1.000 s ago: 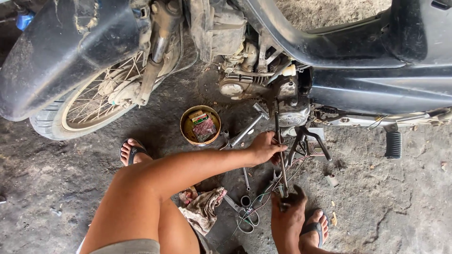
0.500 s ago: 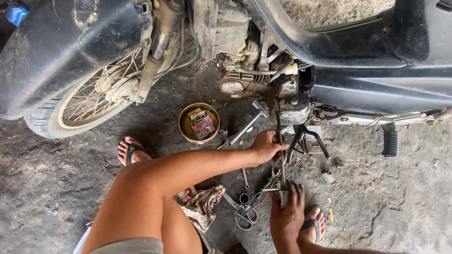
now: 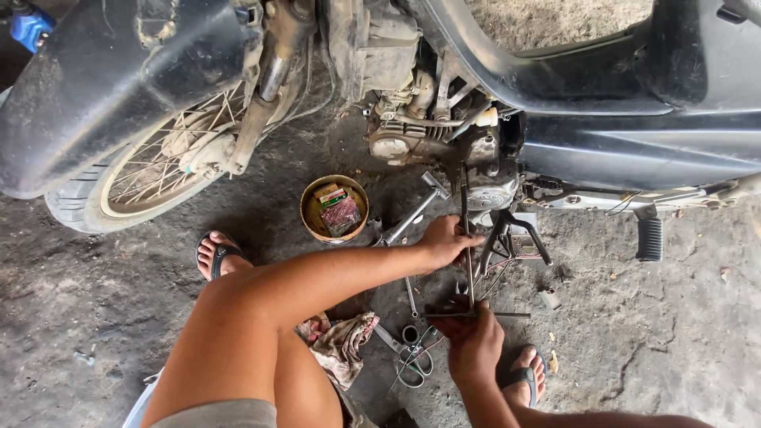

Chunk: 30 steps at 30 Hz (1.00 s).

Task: Repairing motorcycle electrical wiring and engine components using a screwdriver and pliers

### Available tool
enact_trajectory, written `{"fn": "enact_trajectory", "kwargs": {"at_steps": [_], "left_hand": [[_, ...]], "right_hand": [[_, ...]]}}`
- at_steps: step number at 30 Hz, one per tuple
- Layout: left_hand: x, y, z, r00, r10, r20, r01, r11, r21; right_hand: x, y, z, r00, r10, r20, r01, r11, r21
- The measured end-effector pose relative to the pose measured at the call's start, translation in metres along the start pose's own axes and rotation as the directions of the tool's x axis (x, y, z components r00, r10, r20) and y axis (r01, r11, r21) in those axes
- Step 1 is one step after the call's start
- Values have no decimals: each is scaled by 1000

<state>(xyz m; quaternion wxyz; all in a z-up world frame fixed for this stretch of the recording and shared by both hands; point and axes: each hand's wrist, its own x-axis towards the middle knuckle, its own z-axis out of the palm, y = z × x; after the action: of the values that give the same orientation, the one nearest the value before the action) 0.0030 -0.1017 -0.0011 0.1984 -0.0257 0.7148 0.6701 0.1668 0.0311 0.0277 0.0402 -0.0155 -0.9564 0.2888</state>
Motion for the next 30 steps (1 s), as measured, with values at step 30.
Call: {"fn": "enact_trajectory", "kwargs": {"at_steps": [30], "left_hand": [[8,24,-13,990,-46,-136,-21,892,-452]], "right_hand": [[148,-31,-86,339,-2,941,-640,733,232]]}}
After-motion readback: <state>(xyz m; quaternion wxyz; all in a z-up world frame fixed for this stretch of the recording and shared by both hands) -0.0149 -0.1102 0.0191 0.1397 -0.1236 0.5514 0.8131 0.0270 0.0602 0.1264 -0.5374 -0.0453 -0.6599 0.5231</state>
